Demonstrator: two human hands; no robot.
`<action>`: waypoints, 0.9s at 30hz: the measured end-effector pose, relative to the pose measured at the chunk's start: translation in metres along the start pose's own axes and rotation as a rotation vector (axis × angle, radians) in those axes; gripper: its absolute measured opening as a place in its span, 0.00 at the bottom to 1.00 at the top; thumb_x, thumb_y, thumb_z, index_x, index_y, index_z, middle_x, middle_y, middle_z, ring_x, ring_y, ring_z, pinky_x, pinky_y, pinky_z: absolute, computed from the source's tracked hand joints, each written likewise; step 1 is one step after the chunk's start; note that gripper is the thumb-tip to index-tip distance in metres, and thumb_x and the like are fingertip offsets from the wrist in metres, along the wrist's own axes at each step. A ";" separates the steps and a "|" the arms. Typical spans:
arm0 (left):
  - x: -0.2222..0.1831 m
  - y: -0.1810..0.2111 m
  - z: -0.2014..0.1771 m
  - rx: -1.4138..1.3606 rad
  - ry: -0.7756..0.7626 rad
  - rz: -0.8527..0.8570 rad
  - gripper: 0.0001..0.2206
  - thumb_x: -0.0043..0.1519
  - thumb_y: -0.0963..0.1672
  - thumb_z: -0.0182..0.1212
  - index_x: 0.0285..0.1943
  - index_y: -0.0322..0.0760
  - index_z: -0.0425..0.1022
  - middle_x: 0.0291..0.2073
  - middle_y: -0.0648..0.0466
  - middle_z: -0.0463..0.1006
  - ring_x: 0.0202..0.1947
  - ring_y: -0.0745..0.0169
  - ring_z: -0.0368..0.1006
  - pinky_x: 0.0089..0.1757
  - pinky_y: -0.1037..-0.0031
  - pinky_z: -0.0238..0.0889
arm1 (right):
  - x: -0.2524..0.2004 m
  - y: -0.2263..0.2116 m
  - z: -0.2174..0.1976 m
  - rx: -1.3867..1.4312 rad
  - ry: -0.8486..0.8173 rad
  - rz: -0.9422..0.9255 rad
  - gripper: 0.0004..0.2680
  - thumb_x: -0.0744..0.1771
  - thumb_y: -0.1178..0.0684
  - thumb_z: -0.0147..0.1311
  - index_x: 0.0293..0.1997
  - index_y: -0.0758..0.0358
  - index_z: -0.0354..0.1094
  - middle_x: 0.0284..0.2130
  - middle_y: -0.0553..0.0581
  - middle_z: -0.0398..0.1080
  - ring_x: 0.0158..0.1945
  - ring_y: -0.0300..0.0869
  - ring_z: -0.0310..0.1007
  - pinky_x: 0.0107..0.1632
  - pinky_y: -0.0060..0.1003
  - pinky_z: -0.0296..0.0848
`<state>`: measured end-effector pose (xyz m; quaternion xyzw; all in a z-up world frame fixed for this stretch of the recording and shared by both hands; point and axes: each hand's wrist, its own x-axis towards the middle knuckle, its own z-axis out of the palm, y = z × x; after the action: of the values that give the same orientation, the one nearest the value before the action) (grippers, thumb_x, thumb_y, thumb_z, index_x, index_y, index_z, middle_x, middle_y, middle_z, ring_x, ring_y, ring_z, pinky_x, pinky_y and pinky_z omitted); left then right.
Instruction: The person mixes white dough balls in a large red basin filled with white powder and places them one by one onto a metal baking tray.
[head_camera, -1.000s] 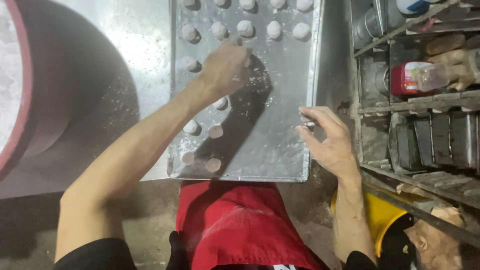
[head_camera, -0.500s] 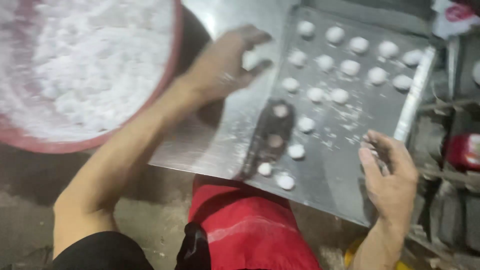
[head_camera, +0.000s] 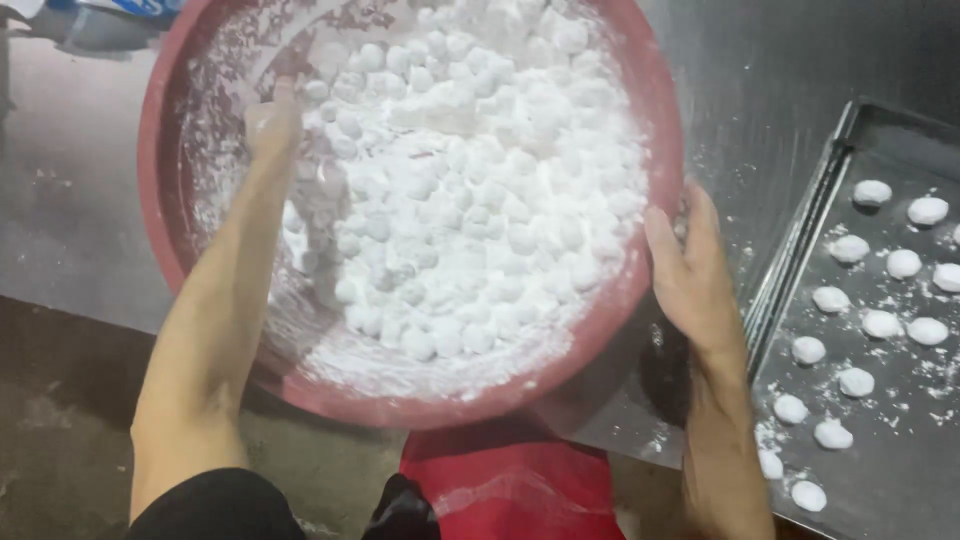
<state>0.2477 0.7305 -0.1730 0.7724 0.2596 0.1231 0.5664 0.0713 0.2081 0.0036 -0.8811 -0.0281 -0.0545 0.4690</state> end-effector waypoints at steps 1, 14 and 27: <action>0.003 -0.007 0.005 0.052 0.050 0.082 0.47 0.61 0.56 0.66 0.72 0.15 0.44 0.42 0.47 0.80 0.36 0.60 0.78 0.39 0.72 0.73 | 0.011 -0.003 0.011 -0.073 0.019 -0.112 0.19 0.74 0.56 0.48 0.73 0.75 0.51 0.65 0.74 0.63 0.68 0.58 0.65 0.69 0.48 0.62; -0.005 0.052 0.079 -0.037 -0.692 -0.090 0.28 0.64 0.55 0.64 0.63 0.33 0.71 0.55 0.50 0.75 0.48 0.63 0.71 0.44 0.70 0.70 | 0.045 -0.040 0.033 -0.292 0.083 0.120 0.18 0.71 0.59 0.45 0.71 0.69 0.55 0.56 0.73 0.69 0.58 0.60 0.73 0.61 0.50 0.69; 0.043 0.110 0.128 -0.019 -1.193 -0.319 0.24 0.68 0.53 0.54 0.63 0.31 0.73 0.60 0.45 0.77 0.55 0.53 0.77 0.52 0.60 0.73 | 0.051 -0.041 0.028 -0.291 -0.009 0.140 0.16 0.71 0.59 0.44 0.69 0.71 0.54 0.54 0.72 0.69 0.56 0.58 0.73 0.60 0.49 0.69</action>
<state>0.3743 0.6250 -0.1162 0.6548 0.0093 -0.4141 0.6322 0.1193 0.2540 0.0281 -0.9396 0.0397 -0.0213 0.3392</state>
